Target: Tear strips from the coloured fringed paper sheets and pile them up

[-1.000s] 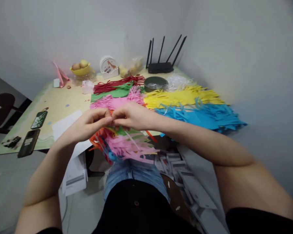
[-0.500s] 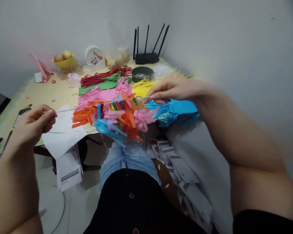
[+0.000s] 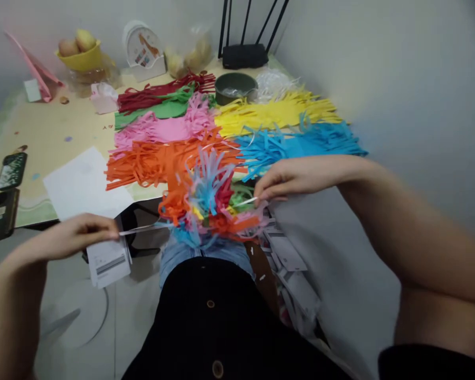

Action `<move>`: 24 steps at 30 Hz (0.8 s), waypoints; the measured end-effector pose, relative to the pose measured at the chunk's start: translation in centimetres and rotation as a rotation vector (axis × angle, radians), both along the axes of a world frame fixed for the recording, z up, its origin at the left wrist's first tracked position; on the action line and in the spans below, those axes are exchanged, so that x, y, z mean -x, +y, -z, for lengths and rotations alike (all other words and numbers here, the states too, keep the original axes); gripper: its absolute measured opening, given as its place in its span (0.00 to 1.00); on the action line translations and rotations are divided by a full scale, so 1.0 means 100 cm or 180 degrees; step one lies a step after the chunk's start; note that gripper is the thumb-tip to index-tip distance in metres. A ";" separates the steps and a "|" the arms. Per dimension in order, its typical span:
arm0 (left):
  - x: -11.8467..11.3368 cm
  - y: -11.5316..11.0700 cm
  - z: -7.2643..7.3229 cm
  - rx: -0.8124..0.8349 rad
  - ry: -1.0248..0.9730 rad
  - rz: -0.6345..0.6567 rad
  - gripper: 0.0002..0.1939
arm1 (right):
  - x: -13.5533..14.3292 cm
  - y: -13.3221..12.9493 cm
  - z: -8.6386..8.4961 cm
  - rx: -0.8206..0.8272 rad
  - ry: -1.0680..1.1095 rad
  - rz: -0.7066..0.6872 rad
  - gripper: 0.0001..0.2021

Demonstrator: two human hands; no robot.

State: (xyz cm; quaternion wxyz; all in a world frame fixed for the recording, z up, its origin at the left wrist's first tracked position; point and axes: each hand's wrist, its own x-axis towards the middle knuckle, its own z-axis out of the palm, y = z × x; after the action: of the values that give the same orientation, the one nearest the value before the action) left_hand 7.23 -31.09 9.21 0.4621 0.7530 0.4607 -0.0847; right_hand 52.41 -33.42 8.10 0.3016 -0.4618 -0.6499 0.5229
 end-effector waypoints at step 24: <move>-0.119 -0.105 0.072 -0.2037 -0.0936 -0.0257 0.07 | 0.123 -0.024 0.058 0.0304 0.0465 -0.0618 0.11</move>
State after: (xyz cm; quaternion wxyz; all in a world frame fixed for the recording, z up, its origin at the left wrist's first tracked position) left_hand 19.12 -41.58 2.00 0.2672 0.8450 0.4218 0.1915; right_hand 40.15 -35.81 2.26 0.2738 -0.3712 -0.6422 0.6122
